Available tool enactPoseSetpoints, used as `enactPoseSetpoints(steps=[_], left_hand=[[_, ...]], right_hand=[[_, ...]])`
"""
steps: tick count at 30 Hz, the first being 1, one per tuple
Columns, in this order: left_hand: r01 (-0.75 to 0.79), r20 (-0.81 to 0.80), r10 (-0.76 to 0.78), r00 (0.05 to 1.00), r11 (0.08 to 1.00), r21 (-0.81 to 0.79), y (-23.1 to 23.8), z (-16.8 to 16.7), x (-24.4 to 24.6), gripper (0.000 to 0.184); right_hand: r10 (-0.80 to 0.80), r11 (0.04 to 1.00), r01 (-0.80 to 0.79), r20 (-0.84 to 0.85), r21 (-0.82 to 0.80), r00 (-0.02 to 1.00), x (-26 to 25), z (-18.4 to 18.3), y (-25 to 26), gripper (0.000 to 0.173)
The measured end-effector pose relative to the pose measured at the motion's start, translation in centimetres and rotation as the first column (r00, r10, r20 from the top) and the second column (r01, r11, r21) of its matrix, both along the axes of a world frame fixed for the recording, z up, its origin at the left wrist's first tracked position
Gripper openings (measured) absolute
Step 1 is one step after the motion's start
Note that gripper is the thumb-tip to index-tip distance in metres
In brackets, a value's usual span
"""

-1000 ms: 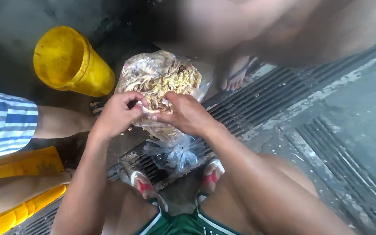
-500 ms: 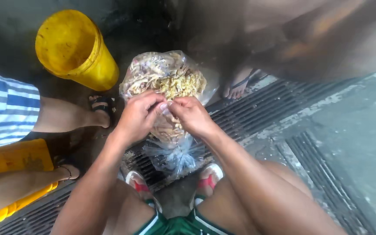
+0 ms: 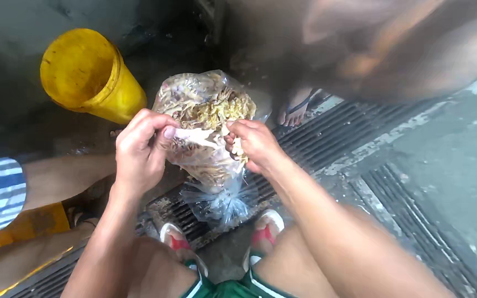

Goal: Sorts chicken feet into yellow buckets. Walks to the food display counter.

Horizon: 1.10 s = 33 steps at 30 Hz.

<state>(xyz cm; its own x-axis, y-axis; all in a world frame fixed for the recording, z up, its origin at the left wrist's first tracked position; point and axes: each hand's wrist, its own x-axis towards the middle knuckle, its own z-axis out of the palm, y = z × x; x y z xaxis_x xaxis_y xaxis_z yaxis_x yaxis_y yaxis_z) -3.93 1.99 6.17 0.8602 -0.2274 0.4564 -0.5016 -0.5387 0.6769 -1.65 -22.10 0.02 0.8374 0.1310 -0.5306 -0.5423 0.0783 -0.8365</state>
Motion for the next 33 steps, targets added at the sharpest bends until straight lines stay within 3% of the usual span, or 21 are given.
enactPoseSetpoints(steps=[5, 9, 11, 14, 17, 20, 22, 26, 28, 31, 33], left_hand=[[0.090, -0.122, -0.098, 0.988, 0.994, -0.067, -0.3, -1.1, 0.6, 0.022], [0.103, -0.178, -0.116, 0.977, 0.991, -0.085, -0.8, -2.4, 1.4, 0.024], [0.098, -0.188, -0.114, 0.976, 0.991, -0.093, -1.0, -2.9, 1.8, 0.025], [0.088, -0.233, -0.127, 0.964, 0.982, -0.169, -1.4, -3.6, 2.2, 0.023], [-0.073, -0.428, -0.019, 0.904, 0.977, -0.199, -2.5, -3.8, 2.3, 0.017], [-0.278, -0.679, 0.136, 0.721, 0.955, -0.104, -3.2, -4.0, 2.7, 0.024], [-0.395, -0.753, 0.212, 0.623, 0.916, -0.068, -3.6, -4.3, 3.1, 0.033], [-0.498, -0.758, 0.219, 0.614, 0.853, -0.157, -3.8, -5.4, 3.7, 0.032], [-0.569, -0.725, 0.339, 0.599, 0.818, -0.087, -2.0, -6.3, 4.6, 0.036], [-0.770, -0.713, 0.500, 0.492, 0.632, -0.088, 3.2, -6.4, 6.2, 0.040], [-0.793, -0.714, 0.485, 0.504, 0.587, -0.161, 3.6, -5.0, 6.1, 0.032]], right_hand=[[0.214, 0.977, -0.207, 0.180, -0.060, 0.960, -0.6, 1.1, -0.4, 0.032], [0.268, 0.961, -0.278, 0.310, -0.013, 0.912, -0.8, 1.3, -0.6, 0.041], [0.371, 0.929, -0.344, 0.370, -0.140, 0.852, -0.7, 1.4, -0.5, 0.046], [0.516, 0.850, -0.403, 0.383, -0.339, 0.766, -0.7, 1.2, 0.0, 0.030], [0.530, 0.844, -0.419, 0.401, -0.335, 0.747, -1.2, 0.6, 1.0, 0.027], [0.529, 0.846, -0.405, 0.448, -0.348, 0.720, -1.8, 0.3, 1.9, 0.023], [0.530, 0.843, -0.380, 0.467, -0.381, 0.708, -2.0, 0.5, 2.1, 0.022], [0.498, 0.859, -0.326, 0.494, -0.395, 0.712, -2.3, 1.0, 2.4, 0.024], [0.506, 0.858, -0.358, 0.488, -0.369, 0.711, -3.1, 1.7, 2.2, 0.023], [0.562, 0.827, -0.462, 0.460, -0.320, 0.687, -4.9, 2.2, 1.3, 0.025], [0.575, 0.814, -0.456, 0.386, -0.359, 0.721, -4.3, 1.7, 0.5, 0.023]])
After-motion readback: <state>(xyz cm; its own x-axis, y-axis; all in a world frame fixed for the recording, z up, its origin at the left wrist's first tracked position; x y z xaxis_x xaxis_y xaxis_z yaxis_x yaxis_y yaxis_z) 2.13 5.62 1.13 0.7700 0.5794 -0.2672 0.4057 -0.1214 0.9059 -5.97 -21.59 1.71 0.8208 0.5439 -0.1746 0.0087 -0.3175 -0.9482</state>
